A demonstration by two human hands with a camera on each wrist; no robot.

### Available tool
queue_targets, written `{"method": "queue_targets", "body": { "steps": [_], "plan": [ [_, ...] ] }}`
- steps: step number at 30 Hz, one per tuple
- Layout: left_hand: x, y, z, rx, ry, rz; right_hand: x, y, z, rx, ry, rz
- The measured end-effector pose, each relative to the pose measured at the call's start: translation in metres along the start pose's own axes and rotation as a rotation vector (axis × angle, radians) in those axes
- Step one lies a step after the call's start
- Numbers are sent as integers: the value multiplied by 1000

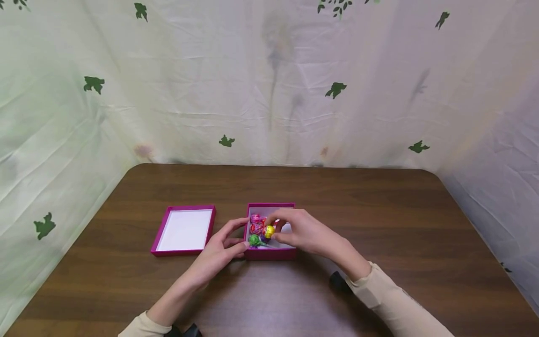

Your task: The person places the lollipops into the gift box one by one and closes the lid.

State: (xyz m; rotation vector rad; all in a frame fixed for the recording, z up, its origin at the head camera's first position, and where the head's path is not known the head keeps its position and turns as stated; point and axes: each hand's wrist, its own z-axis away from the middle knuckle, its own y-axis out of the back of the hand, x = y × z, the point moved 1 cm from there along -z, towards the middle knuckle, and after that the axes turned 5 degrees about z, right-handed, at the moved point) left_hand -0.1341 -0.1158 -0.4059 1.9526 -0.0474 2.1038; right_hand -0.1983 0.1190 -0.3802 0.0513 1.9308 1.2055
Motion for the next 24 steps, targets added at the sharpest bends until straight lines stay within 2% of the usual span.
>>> {"method": "queue_targets", "body": {
  "steps": [3, 16, 24],
  "plan": [
    [0, 0, 0, -2, -3, 4, 3, -2, -3, -39, 21, 19],
    [0, 0, 0, -4, -5, -4, 4, -3, -9, -175, 1, 104],
    [-1, 1, 0, -5, -11, 1, 3, -5, -17, -202, 50, 146]
  ]
}}
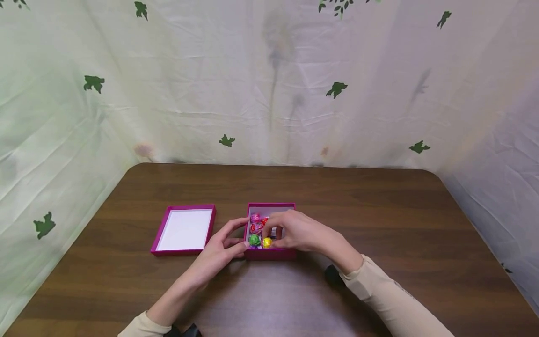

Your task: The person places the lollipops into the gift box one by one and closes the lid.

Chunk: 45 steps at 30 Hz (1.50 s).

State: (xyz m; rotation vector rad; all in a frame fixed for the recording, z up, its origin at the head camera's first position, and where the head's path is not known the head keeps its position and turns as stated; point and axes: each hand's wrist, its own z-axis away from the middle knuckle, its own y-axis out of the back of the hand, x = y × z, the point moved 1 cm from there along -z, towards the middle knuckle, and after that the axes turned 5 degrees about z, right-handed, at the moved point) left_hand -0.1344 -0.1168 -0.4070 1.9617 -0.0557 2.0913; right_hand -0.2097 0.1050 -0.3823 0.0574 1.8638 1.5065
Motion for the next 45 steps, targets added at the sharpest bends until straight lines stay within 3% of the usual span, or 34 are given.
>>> {"method": "queue_targets", "body": {
  "steps": [7, 13, 22, 27, 31, 35, 40, 45],
  "plan": [
    [1, 0, 1, 1, -3, 5, 1, -2, -4, -10, -4, 81],
    [2, 0, 1, 6, 5, 6, 3, -3, -4, 2, -5, 69],
    [2, -1, 1, 4, 10, 6, 4, -4, 2, 63, -12, -76],
    [2, -1, 1, 6, 10, 5, 3, -3, 4, 149, 54, -148],
    [1, -1, 1, 8, 5, 2, 0, -2, 7, 213, 55, -196],
    [2, 0, 1, -9, 21, 25, -10, -1, 15, 257, -20, -220],
    [10, 5, 3, 21, 22, -18, -33, 0, 26, 288, -139, -282],
    [21, 22, 9, 112, -49, -122, -57, -5, 21, 300, -112, -340]
  ]
}}
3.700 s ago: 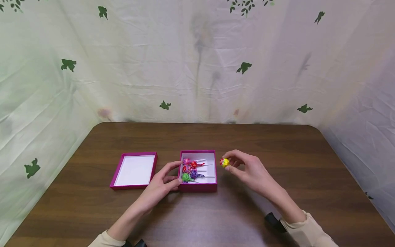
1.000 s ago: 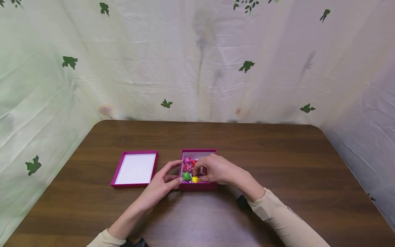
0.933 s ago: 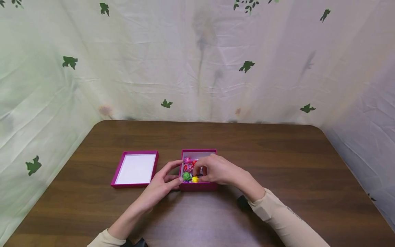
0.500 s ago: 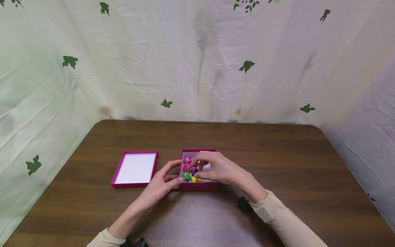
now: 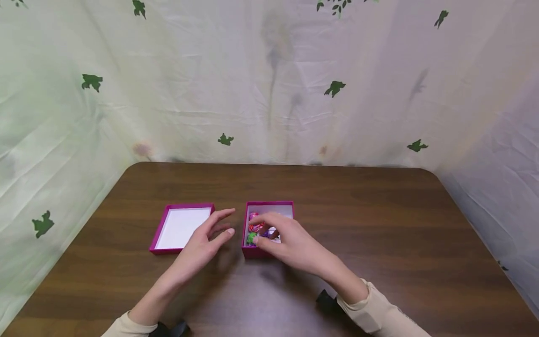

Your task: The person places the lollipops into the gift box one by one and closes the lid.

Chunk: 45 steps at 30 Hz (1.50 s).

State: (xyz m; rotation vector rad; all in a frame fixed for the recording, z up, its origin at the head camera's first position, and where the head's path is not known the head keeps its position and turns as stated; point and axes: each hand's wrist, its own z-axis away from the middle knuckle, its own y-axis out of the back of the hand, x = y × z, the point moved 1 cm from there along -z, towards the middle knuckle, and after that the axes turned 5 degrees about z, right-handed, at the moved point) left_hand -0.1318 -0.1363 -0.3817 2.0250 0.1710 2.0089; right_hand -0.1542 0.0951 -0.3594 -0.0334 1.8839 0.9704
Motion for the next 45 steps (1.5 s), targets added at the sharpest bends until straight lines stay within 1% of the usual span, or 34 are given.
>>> {"method": "queue_targets", "body": {
  "steps": [3, 6, 7, 9, 11, 14, 18, 22, 25, 27, 31, 34, 37, 40, 45],
  "plan": [
    [3, 17, 3, 55, -68, -57, -11, -13, -5, -14, 34, -34],
    [3, 37, 7, 98, -117, -119, -23, -29, -12, -29, 44, -82],
    [2, 44, 9, 115, -129, -145, -27, -34, -14, -34, 43, -95],
    [-1, 57, 12, 142, -128, -202, -32, -45, -20, -38, 54, -106],
    [-6, 70, 16, 155, -109, -262, -35, -55, -25, -42, 61, -107],
    [-15, 88, 22, 163, -50, -362, -36, -69, -32, -44, 58, -100],
    [-28, 114, 28, 152, 12, -452, -37, -87, -37, -50, 11, -39],
    [-44, 140, 33, 143, 86, -449, -36, -103, -43, -92, -68, 18],
    [-56, 156, 35, 123, 126, -401, -31, -111, -49, -130, -136, -29],
    [-62, 164, 35, 97, 135, -365, -27, -115, -53, -144, -171, -68],
    [-70, 174, 31, 27, 139, -328, -21, -120, -62, -158, -231, -118],
    [-73, 176, 28, -19, 148, -318, -18, -122, -66, -161, -286, -160],
    [-74, 175, 26, -45, 163, -306, -17, -124, -70, -158, -324, -181],
    [-74, 173, 26, -65, 164, -330, -16, -126, -71, -158, -327, -174],
    [-74, 169, 27, -90, 135, -385, -17, -130, -71, -153, -303, -185]
  ]
}}
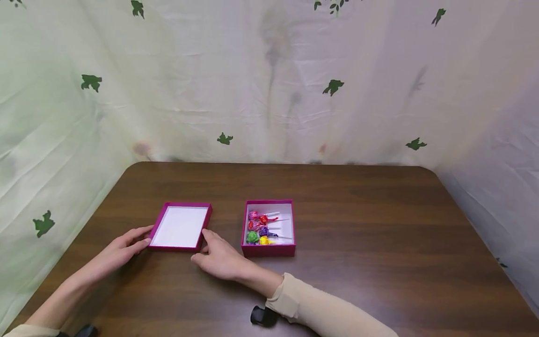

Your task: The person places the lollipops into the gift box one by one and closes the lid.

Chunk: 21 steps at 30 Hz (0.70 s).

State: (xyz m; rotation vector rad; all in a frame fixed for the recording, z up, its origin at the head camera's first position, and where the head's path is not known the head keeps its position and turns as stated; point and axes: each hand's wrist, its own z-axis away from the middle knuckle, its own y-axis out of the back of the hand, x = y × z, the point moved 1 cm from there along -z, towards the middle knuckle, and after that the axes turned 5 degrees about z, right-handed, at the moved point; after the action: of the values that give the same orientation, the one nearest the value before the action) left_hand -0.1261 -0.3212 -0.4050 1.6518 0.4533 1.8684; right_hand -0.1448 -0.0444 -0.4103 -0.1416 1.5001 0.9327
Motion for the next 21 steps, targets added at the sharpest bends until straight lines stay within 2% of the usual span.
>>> {"method": "queue_targets", "body": {
  "steps": [6, 11, 15, 19, 21],
  "plan": [
    [-1, -2, -3, 8, 4, -11, -1, -3, 0, 21, 7, 35],
    [-2, -1, 3, 67, 11, -30, -5, -8, 2, 17, 18, 38],
    [0, -4, 8, 95, 22, -30, -5, -11, 6, 8, -10, 3],
    [4, -8, 12, 89, 79, 18, -6, -13, 12, 6, -34, -44],
    [8, -10, 14, 87, 111, 89, -7, -13, 15, 13, -26, -66]
  ]
}}
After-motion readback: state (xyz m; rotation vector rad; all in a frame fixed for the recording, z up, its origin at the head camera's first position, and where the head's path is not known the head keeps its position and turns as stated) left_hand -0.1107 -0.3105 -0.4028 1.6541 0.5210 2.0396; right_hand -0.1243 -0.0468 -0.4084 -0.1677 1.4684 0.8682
